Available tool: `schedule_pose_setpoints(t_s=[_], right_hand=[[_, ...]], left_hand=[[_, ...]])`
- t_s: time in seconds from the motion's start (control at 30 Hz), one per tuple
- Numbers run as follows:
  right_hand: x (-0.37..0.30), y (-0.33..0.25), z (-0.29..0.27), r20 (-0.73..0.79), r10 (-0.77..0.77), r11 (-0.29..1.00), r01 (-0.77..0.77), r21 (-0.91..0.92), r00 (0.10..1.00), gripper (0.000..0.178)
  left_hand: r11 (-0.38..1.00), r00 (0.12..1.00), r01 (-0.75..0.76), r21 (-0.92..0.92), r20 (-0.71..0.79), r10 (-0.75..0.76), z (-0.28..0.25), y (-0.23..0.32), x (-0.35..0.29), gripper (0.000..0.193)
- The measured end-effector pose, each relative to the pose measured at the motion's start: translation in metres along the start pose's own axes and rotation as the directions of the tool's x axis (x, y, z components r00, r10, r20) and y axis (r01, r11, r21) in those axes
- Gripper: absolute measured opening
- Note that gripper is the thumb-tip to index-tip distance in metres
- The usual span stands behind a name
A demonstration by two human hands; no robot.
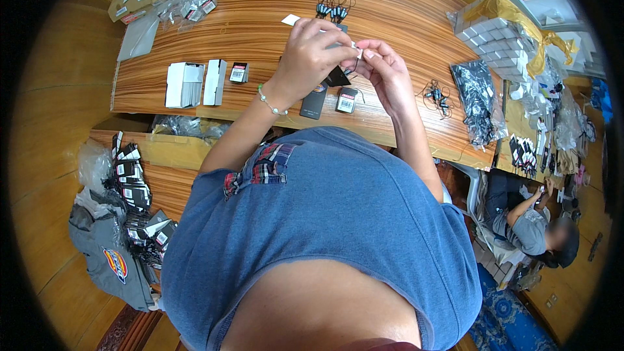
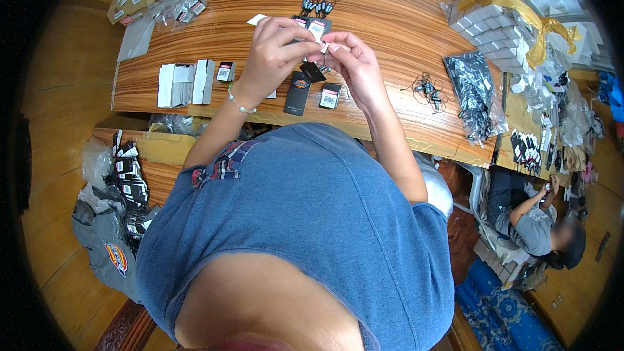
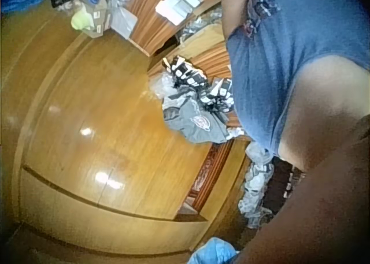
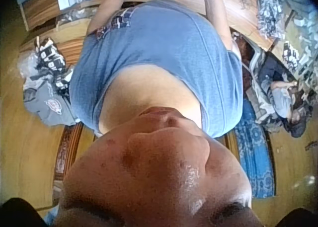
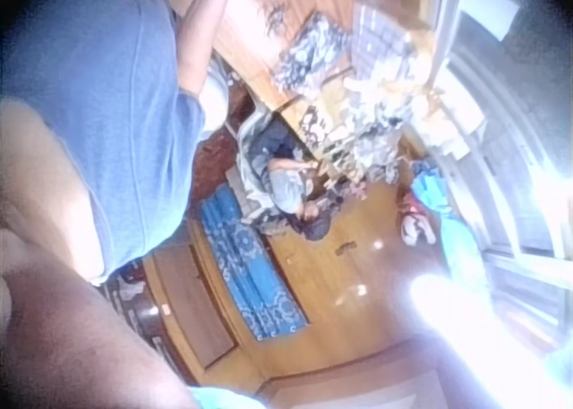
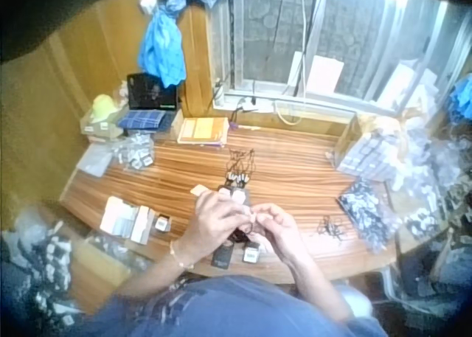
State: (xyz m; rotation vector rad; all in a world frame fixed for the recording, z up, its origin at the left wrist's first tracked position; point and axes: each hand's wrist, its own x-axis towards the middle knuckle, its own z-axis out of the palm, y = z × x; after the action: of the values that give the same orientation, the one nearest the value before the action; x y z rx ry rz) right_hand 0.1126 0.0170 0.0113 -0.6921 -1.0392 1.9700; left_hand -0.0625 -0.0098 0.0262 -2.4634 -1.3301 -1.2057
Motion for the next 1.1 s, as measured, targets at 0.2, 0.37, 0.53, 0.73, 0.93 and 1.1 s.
schedule_pose_setpoints(t_s=[0.2,0.37,0.53,0.73,0.93,1.1], right_hand=[[0.000,0.019,-0.008,-0.004,0.137,0.968,-0.133,0.215,0.991,0.006],[0.001,0.018,-0.003,-0.206,0.043,0.998,-0.031,0.062,0.978,0.005],[0.011,-0.002,-0.015,-0.297,-0.233,0.959,0.269,0.085,0.926,0.008],[0.017,-0.007,-0.022,0.047,-0.261,0.920,0.234,0.315,0.964,0.008],[0.021,-0.009,-0.023,0.184,-0.048,0.835,-0.062,0.547,0.982,0.009],[0.016,-0.011,-0.007,0.091,0.053,0.766,-0.099,0.635,0.994,0.010]], left_hand=[[0.988,0.990,-0.138,0.073,0.038,0.136,0.002,0.002,-0.004,0.012],[0.989,0.986,-0.146,0.040,0.084,0.142,0.001,0.002,-0.006,0.011],[0.994,0.993,-0.101,-0.029,0.062,0.102,0.001,-0.008,-0.015,0.011],[0.981,0.994,0.021,-0.192,-0.099,-0.040,0.012,-0.012,-0.022,0.017],[0.988,0.994,0.050,-0.146,0.099,-0.035,0.012,-0.011,-0.020,0.023],[0.929,0.962,0.270,-0.254,0.107,-0.250,0.014,0.013,-0.014,0.041]])
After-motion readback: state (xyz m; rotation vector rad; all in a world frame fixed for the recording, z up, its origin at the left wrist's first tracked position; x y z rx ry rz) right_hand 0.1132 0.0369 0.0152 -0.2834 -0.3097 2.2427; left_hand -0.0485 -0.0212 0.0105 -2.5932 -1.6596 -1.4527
